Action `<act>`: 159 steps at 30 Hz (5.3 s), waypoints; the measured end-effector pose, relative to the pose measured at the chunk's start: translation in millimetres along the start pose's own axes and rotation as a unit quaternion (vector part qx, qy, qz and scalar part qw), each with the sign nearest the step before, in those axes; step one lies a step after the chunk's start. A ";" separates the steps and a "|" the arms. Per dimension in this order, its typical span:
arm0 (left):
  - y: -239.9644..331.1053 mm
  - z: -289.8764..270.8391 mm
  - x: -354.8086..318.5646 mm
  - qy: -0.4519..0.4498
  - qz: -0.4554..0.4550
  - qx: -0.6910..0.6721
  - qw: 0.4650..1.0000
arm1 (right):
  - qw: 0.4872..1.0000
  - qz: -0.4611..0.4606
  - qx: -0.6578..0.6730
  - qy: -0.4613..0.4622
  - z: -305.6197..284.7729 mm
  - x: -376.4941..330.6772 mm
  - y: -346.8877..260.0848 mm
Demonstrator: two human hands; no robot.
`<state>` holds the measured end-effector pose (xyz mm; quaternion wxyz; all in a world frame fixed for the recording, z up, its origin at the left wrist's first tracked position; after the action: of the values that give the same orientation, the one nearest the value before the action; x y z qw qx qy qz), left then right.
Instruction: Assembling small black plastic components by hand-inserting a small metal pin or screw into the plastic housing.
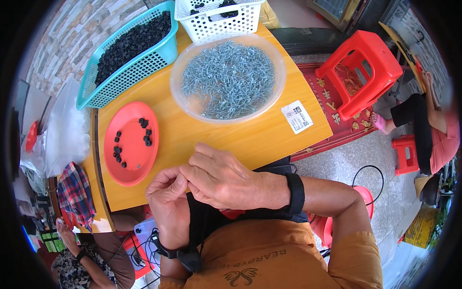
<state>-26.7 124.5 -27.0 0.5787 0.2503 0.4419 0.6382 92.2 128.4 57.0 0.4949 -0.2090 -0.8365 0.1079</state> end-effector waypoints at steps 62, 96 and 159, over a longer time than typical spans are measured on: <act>2.3 3.7 -12.5 -0.033 0.092 0.010 0.995 | 0.990 0.103 0.097 -0.027 -3.3 5.7 16.7; 9.9 4.9 0.6 -0.064 0.071 -0.085 0.992 | 0.987 0.124 0.102 0.026 -15.8 6.7 5.0; 137.4 -121.1 85.7 0.077 0.223 0.446 0.863 | 0.950 0.312 -0.017 -0.012 -92.9 51.6 134.8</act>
<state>-216.0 181.9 15.2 0.2115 0.5238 0.6549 0.5019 184.2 269.4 90.4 0.4229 -0.4670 -0.7368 0.2454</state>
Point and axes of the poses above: each hand's wrist, its own x-axis towards the middle knuckle, its own z-axis out of the palm, y = z × x, the point moved 10 cm from there along x, towards the middle knuckle, and after that the axes turned 4 degrees about -x, right-handed, at the moved point
